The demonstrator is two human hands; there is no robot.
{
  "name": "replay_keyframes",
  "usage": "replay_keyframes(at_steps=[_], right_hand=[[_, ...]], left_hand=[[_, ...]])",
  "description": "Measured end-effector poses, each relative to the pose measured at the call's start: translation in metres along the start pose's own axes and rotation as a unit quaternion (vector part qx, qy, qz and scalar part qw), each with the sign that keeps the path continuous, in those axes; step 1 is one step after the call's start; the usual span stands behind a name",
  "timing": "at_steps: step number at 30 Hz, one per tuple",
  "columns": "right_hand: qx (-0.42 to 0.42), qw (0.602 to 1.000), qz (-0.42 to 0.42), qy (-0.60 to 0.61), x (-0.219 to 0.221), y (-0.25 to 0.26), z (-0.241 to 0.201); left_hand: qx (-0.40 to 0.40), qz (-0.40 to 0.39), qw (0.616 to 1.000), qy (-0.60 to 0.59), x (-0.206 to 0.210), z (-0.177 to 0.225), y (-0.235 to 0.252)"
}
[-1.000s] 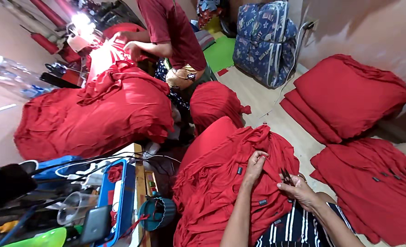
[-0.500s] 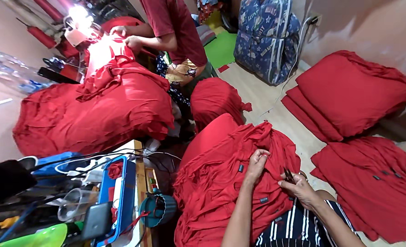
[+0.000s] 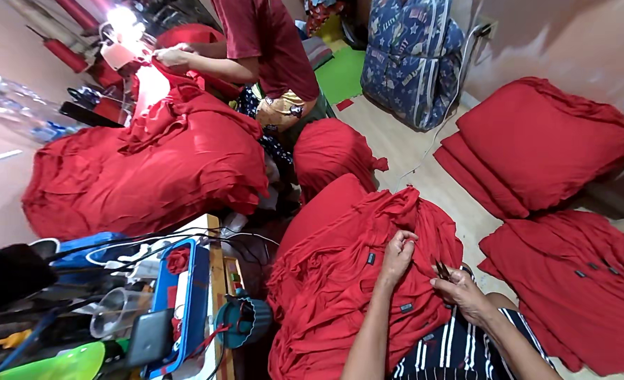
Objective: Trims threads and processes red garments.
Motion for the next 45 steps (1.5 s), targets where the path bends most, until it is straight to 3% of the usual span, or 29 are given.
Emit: replay_keyframes(at_steps=[4,8,13,17,22,25,29,36,39,42,45], right_hand=[[0.004,0.999,-0.013,0.035,0.001,-0.001,0.001],[0.016,0.999,-0.007,0.043,0.001,-0.001,0.001],[0.017,0.999,-0.007,0.047,0.002,-0.001,0.000],[0.017,0.999,-0.008,0.044,0.003,-0.001,0.000],[0.017,0.999,-0.009,0.051,0.001,-0.002,-0.001],[0.018,0.999,-0.010,0.049,0.003,-0.001,-0.001],[0.027,0.999,-0.004,0.046,0.003,-0.001,-0.001],[0.029,0.998,-0.006,0.058,0.003,-0.001,0.000],[0.028,0.998,-0.007,0.057,0.002,0.000,0.000],[0.027,0.998,-0.008,0.055,0.002,0.000,0.000],[0.026,0.999,-0.006,0.048,0.003,0.000,0.000]], left_hand=[[0.035,-0.030,0.995,0.083,-0.004,0.018,-0.006],[0.163,-0.018,0.961,0.221,-0.012,0.048,-0.019],[0.235,0.006,0.935,0.267,-0.015,0.076,-0.042],[0.258,-0.032,0.907,0.330,0.006,0.074,-0.053],[0.306,0.013,0.897,0.318,0.018,0.074,-0.061],[0.294,0.038,0.921,0.254,0.013,0.067,-0.062],[0.196,0.089,0.966,0.142,-0.003,0.049,-0.060],[0.121,0.123,0.983,0.058,-0.011,0.037,-0.062],[0.161,0.127,0.975,0.090,-0.010,0.048,-0.067],[0.241,0.078,0.950,0.181,0.002,0.060,-0.070],[0.269,0.041,0.924,0.268,0.015,0.063,-0.069]])
Point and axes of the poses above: each hand's wrist, its own y-axis towards the middle knuckle, its own x-axis out of the palm, z = x × y, the point moved 8 cm from there along y, towards the middle knuckle, and after that the axes turned 8 degrees about x, right-handed, at the moved point
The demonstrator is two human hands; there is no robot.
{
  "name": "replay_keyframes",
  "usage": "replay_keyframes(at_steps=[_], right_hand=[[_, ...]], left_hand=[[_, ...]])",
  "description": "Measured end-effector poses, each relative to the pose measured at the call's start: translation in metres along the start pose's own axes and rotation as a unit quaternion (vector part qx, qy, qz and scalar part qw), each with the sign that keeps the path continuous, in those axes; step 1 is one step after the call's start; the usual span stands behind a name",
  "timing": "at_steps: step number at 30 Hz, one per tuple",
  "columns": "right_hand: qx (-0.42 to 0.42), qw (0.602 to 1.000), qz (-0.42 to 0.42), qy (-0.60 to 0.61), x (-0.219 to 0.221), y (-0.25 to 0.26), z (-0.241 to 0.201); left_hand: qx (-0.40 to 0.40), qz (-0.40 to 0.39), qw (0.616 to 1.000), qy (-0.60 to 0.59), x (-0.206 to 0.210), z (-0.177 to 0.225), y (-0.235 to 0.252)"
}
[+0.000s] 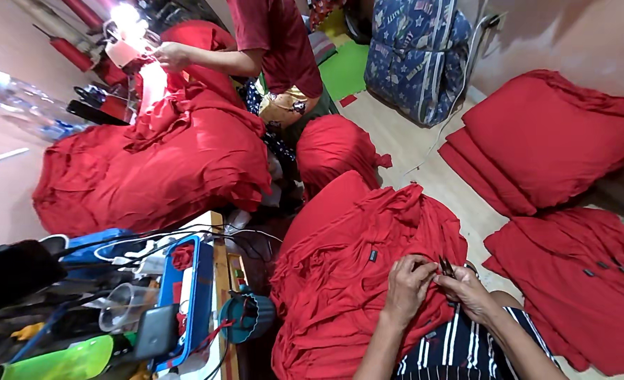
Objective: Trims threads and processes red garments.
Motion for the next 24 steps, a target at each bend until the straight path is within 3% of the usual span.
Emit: replay_keyframes(at_steps=[4,9,17,24], right_hand=[[0.001,1.000,0.008,-0.011,-0.001,0.001,-0.001],[0.002,1.000,0.006,-0.022,0.001,-0.002,-0.003],[-0.002,1.000,0.017,-0.018,-0.001,0.000,0.001],[-0.060,0.981,0.081,-0.163,0.000,-0.005,-0.014]], left_hand=[[0.019,0.010,1.000,-0.006,0.003,-0.002,0.002],[-0.048,0.052,0.991,-0.110,-0.002,-0.019,-0.004],[-0.093,0.079,0.988,-0.092,0.000,-0.020,-0.011],[-0.136,0.006,0.989,-0.065,0.012,-0.019,-0.007]])
Point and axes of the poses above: each hand's wrist, its own y-axis towards the middle knuckle, its own x-axis out of the palm, z = x × y, the point moved 8 cm from there along y, towards the middle knuckle, and after that the axes turned 8 degrees about x, right-handed, at the moved point
